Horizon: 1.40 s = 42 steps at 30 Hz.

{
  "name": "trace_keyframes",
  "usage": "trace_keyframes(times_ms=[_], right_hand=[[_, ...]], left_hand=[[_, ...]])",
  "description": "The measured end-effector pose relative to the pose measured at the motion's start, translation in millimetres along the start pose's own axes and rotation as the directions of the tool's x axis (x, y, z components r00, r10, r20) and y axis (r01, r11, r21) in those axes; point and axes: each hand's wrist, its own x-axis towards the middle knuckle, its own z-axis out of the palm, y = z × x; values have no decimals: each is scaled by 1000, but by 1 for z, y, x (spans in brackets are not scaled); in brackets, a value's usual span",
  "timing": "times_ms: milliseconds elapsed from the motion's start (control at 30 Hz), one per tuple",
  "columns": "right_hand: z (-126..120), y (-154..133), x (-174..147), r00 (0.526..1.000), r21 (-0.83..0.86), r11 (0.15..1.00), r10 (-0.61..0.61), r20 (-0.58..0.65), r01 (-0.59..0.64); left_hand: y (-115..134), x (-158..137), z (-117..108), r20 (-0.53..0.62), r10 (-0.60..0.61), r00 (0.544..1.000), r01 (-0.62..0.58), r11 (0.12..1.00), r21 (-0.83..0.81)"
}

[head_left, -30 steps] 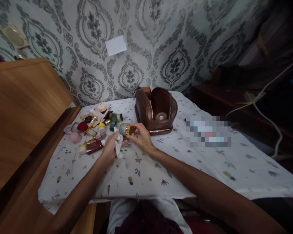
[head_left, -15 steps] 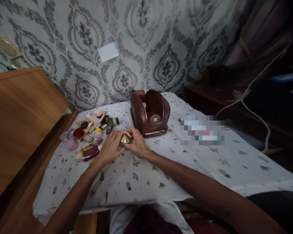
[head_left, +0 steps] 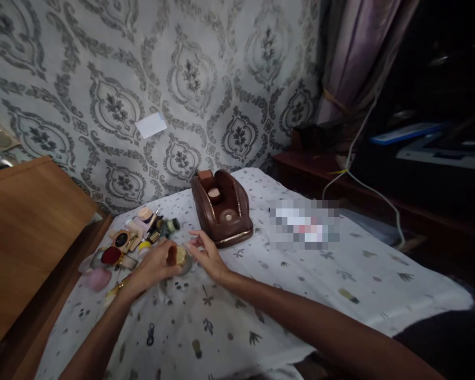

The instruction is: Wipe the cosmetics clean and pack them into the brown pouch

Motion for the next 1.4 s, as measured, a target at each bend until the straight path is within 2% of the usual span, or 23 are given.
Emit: trace_keyframes(times_ms=[133, 300, 400, 500, 567, 667, 800, 1067, 1400], right_hand=[[-6, 5, -7, 1000, -55, 998, 19, -13, -20], [-13, 11, -20, 994, -171, 985, 38, 98, -21], [-14, 10, -22, 985, -209, 978, 53, 167, -17], [-14, 8, -21, 979, -248, 969, 61, 196, -10], [-14, 8, -20, 978, -270, 962, 80, 194, -25], [-15, 7, -19, 976, -286, 957, 111, 185, -54], [-15, 6, -19, 972, -332, 942, 119, 204, -46], [-17, 5, -21, 969, -348, 937, 95, 229, -10], [-16, 7, -23, 969, -359, 933, 89, 230, 0]], left_hand=[[3, 15, -32, -82, -9, 997, -3, 989, -146], [43, 63, -66, -279, 4, 960, -92, 949, -303], [72, 107, -70, -317, 85, 945, -174, 949, -262], [95, 150, -61, -315, 192, 930, -214, 976, -37], [107, 172, -52, -237, 183, 954, -147, 976, 162], [122, 193, -38, -67, 108, 992, -73, 916, 394], [131, 211, -19, 100, -6, 995, -55, 805, 590], [125, 242, 3, 215, -131, 968, -40, 761, 647], [122, 252, 19, 278, -211, 937, -16, 770, 638]])
